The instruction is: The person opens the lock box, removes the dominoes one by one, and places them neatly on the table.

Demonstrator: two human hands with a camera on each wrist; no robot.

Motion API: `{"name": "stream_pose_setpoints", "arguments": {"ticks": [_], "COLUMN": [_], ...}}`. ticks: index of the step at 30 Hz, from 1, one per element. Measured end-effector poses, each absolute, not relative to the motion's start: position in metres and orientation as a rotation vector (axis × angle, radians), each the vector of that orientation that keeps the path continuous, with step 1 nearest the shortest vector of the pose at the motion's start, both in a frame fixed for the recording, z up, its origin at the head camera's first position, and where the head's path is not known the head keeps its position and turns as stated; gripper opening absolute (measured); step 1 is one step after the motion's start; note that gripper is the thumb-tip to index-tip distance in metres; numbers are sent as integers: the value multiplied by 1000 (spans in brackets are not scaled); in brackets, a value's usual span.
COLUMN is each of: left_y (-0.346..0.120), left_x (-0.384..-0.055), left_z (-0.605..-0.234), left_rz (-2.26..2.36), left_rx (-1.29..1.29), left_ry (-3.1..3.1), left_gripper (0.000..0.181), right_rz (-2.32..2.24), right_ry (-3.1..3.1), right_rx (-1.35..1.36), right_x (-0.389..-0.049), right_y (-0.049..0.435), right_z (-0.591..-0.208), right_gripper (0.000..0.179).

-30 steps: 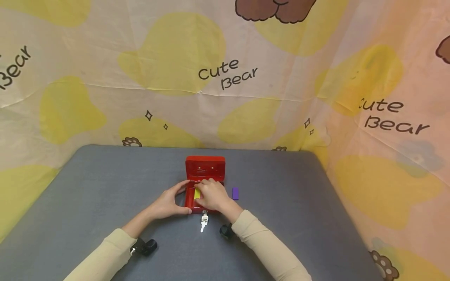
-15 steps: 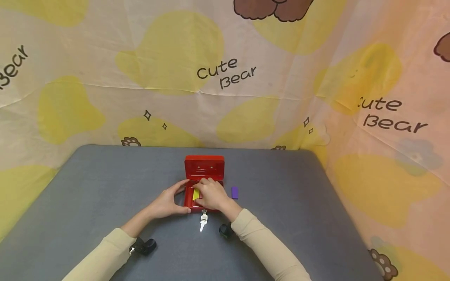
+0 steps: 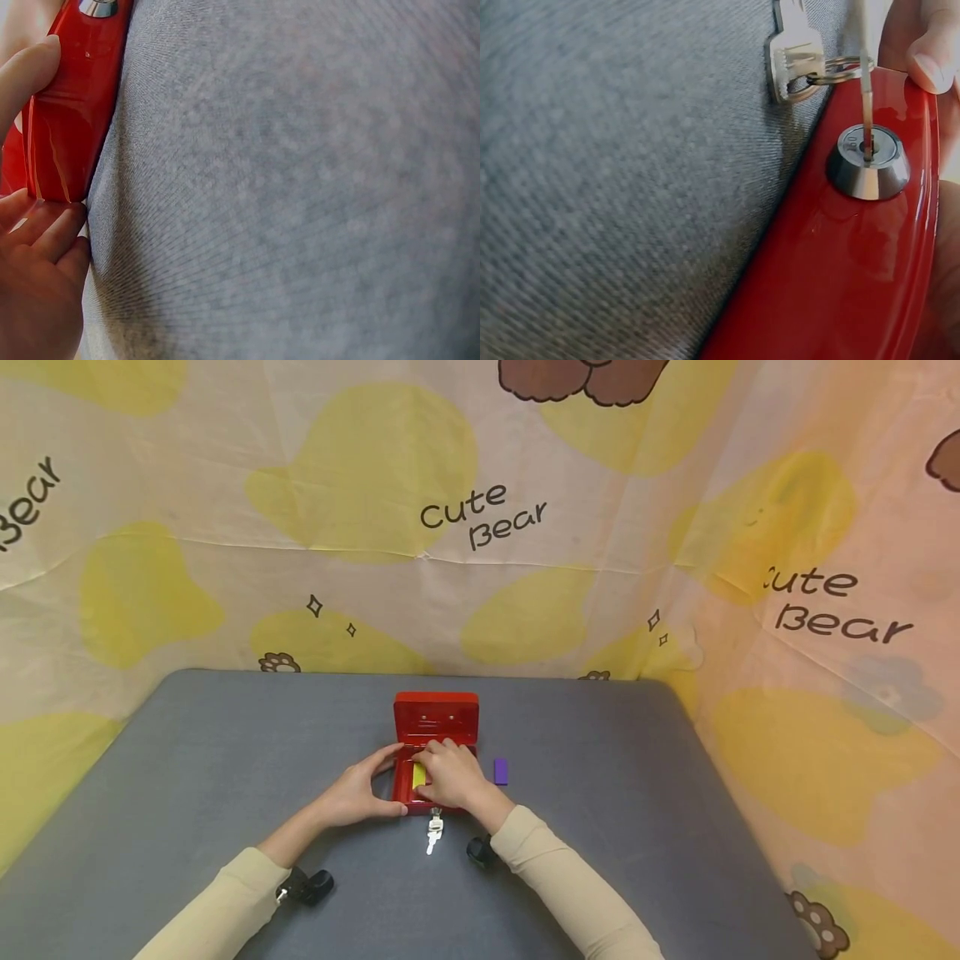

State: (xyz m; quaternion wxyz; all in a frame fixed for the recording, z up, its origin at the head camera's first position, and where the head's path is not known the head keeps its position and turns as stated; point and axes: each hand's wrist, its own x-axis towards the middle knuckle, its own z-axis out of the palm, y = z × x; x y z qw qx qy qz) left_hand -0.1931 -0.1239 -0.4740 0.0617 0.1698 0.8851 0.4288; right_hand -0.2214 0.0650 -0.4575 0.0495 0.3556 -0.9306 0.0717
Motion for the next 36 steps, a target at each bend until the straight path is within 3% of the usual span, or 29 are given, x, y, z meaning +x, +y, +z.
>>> {"name": "stream_pose_setpoints", "arguments": {"ticks": [36], "left_y": [-124], "left_x": [-192], "left_z": [-474], "left_rz": [1293], "left_rx": [475], "left_ry": [2652], "left_gripper": [90], "right_rz": [279], "right_ry": [-2828], "right_rx": [1117], "right_x": [-221], "right_y": [64], "right_z": [-457], "right_gripper": [43]}}
